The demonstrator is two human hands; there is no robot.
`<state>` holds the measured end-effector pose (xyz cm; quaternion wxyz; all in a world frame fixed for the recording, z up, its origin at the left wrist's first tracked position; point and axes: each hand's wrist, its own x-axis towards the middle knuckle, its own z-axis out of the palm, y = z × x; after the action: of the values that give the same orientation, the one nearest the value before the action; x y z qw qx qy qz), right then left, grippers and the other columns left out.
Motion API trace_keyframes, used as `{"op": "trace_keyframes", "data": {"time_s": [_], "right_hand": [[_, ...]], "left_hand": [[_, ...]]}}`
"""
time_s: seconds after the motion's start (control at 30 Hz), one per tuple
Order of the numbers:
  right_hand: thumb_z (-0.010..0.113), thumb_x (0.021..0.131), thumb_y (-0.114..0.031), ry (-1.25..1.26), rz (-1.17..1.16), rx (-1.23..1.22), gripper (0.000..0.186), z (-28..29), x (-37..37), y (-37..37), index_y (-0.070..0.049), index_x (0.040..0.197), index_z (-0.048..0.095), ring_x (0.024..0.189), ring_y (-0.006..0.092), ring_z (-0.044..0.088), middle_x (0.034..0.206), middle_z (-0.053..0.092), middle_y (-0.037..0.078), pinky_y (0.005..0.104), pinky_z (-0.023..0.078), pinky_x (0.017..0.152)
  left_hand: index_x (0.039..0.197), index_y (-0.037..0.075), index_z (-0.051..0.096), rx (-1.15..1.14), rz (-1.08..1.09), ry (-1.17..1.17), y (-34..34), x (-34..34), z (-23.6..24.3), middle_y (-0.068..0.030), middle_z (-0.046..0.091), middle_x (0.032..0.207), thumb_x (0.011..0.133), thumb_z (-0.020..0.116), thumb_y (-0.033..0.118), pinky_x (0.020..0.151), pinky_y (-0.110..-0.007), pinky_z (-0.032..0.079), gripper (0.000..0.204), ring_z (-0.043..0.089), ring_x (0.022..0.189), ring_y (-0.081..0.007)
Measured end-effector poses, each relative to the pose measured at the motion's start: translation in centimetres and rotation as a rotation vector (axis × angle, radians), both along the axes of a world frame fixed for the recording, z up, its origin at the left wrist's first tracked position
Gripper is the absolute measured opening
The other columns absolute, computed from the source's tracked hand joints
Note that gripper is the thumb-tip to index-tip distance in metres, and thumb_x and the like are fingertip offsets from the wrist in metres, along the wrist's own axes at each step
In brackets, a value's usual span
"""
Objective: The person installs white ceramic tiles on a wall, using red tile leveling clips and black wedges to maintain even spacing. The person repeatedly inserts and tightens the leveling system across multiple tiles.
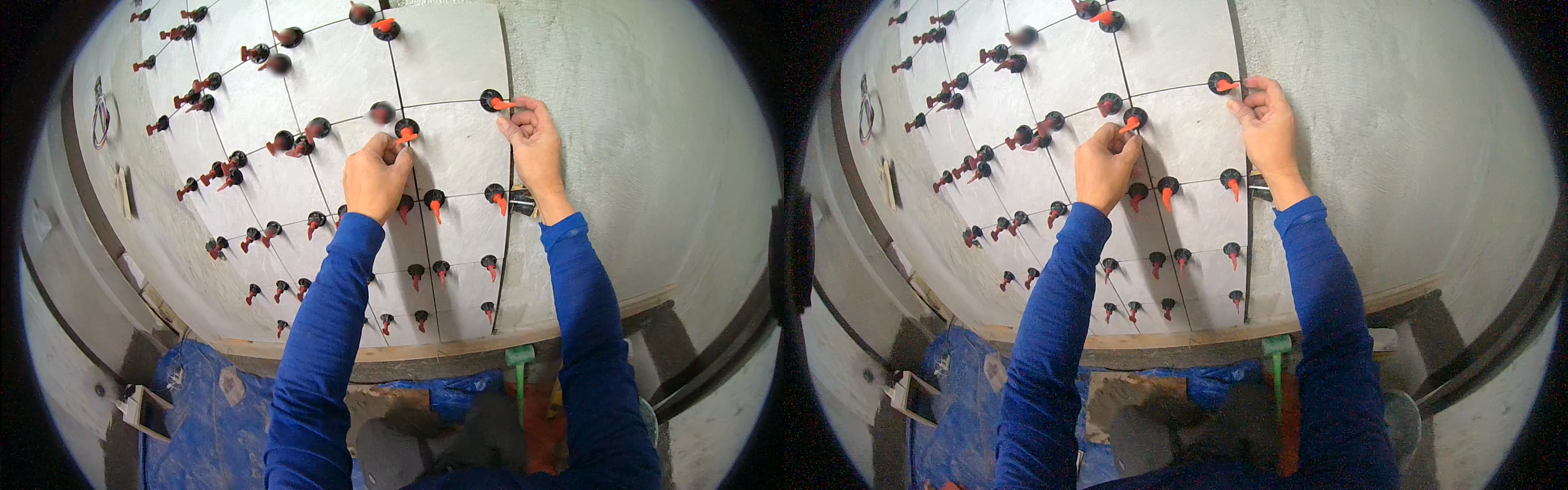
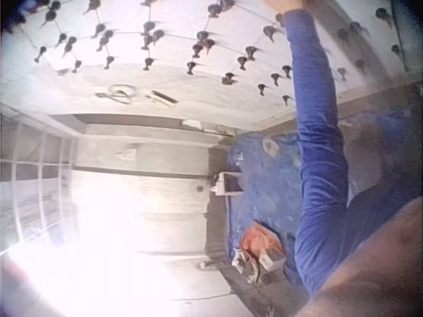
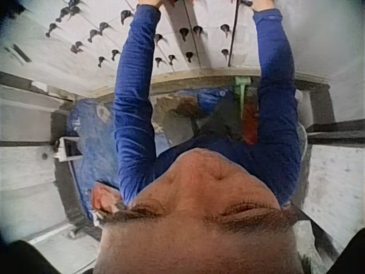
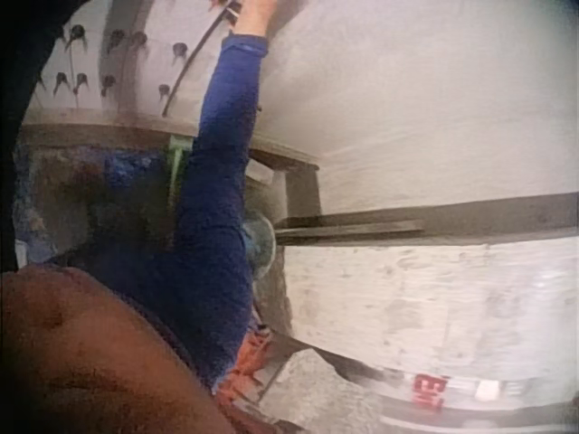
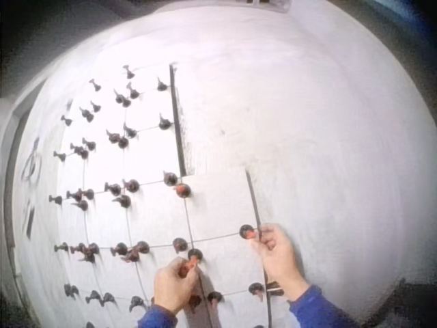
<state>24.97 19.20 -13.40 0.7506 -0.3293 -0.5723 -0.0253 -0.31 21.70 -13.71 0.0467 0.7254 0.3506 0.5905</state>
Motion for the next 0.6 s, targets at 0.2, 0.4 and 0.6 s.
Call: {"op": "trace_keyframes", "data": {"time_s": [0.2,0.4,0.6], "right_hand": [[0.076,0.092,-0.005,-0.029,-0.076,-0.078,0.035,0.3,0.19,-0.34,0.0,0.122,0.06,0.076,0.0089,0.062,0.088,0.066,0.003,0.0246,0.049,0.066],[0.077,0.091,-0.007,-0.032,-0.066,-0.073,0.033,0.3,0.42,-0.28,0.0,0.12,0.062,0.078,0.0103,0.063,0.09,0.067,0.004,0.026,0.052,0.07],[0.075,0.094,-0.006,-0.027,-0.057,-0.113,0.033,0.46,0.15,-0.77,0.0,0.123,0.061,0.08,0.0068,0.058,0.091,0.064,0.0,0.0212,0.048,0.073]], "left_hand": [[0.086,0.002,0.071,-0.064,-0.052,-0.076,0.45,0.0,-0.19,-0.0082,0.072,0.071,0.087,0.07,0.019,0.061,-0.034,0.057,0.017,0.07,0.059,-0.0191],[0.085,0.005,0.073,-0.125,-0.069,-0.089,0.23,-0.03,-0.18,-0.0093,0.073,0.071,0.084,0.07,0.022,0.067,-0.036,0.056,0.018,0.072,0.064,-0.0238],[0.085,0.005,0.073,-0.058,0.012,-0.076,0.12,0.17,-0.22,-0.0095,0.073,0.07,0.083,0.07,0.025,0.07,-0.038,0.056,0.02,0.073,0.067,-0.0267]]}}
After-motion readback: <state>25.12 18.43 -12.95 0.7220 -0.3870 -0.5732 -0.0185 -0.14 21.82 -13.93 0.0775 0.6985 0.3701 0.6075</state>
